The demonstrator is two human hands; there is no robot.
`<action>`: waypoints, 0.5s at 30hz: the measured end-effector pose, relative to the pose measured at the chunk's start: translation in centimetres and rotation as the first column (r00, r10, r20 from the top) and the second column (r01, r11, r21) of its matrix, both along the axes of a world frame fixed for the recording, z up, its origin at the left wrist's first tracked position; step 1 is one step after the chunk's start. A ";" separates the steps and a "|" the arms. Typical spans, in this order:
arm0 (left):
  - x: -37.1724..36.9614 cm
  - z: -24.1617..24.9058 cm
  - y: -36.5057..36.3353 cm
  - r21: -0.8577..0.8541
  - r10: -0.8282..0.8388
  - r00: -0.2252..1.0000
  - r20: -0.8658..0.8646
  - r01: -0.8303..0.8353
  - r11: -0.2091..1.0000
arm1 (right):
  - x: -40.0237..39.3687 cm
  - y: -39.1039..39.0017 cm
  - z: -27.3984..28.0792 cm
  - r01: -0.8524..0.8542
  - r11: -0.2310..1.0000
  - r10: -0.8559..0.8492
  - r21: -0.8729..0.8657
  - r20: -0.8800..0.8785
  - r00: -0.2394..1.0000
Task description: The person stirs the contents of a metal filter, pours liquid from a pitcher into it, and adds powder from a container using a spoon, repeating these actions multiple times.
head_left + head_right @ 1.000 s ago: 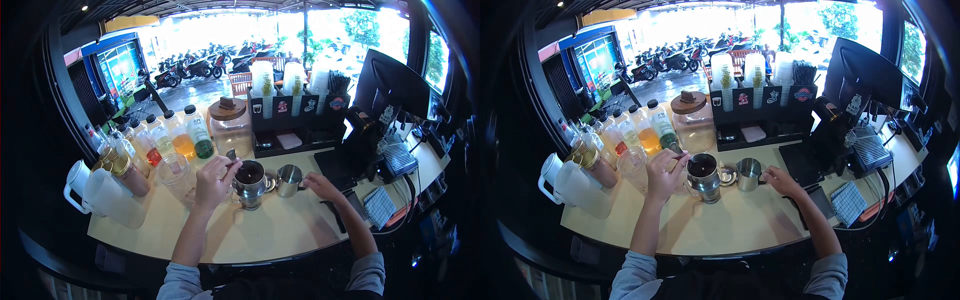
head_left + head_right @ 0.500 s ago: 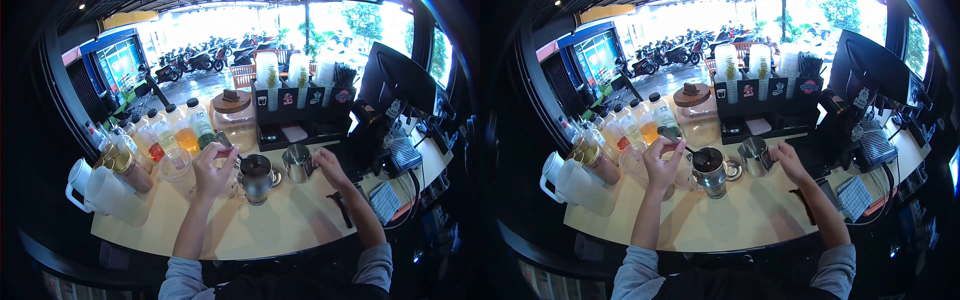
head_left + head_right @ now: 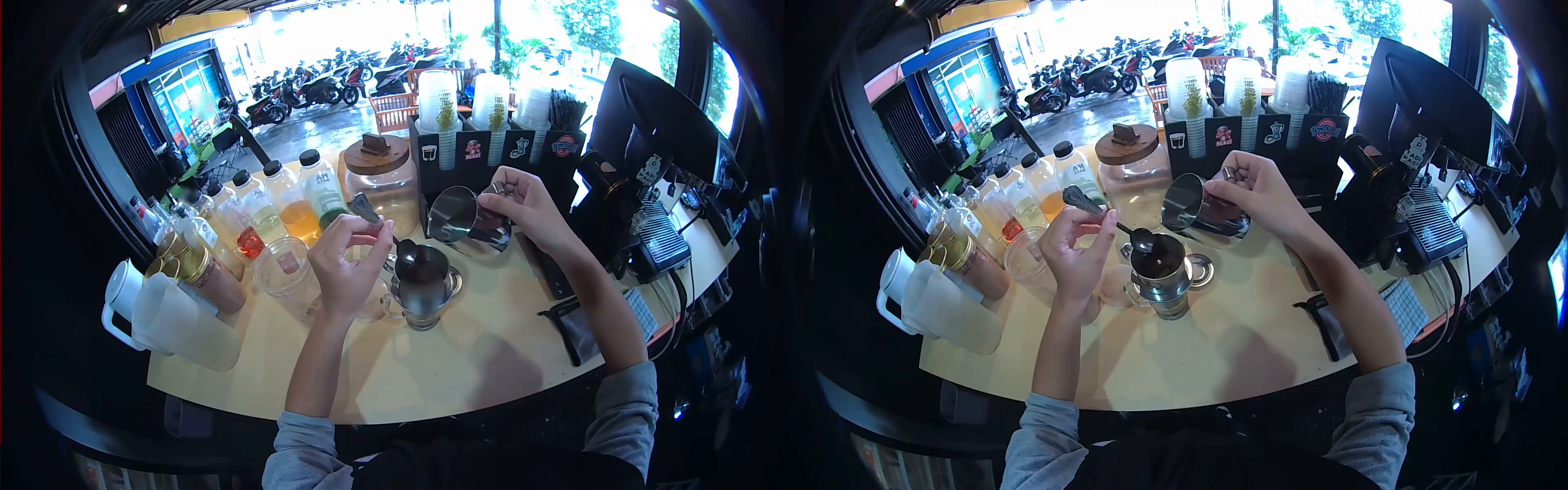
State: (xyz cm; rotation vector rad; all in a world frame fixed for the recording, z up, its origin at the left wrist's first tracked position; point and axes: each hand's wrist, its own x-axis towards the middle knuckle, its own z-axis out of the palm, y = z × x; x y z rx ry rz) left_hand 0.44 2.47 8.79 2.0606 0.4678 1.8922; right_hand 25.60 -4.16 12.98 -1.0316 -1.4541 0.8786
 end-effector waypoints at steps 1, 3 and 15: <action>0.0 0.0 0.0 -0.001 0.001 1.000 0.000 -0.001 1.000 | -0.1 0.1 0.1 -0.001 1.000 0.001 -0.001 0.000 1.000; 0.0 0.0 -0.1 -0.014 0.008 1.000 -0.004 -0.008 1.000 | -0.6 0.4 0.2 0.029 0.999 -0.028 -0.022 0.057 0.998; 0.4 0.1 0.0 -0.010 -0.005 1.000 0.012 0.006 1.000 | -1.7 0.6 1.1 0.020 0.999 -0.011 -0.039 0.240 0.971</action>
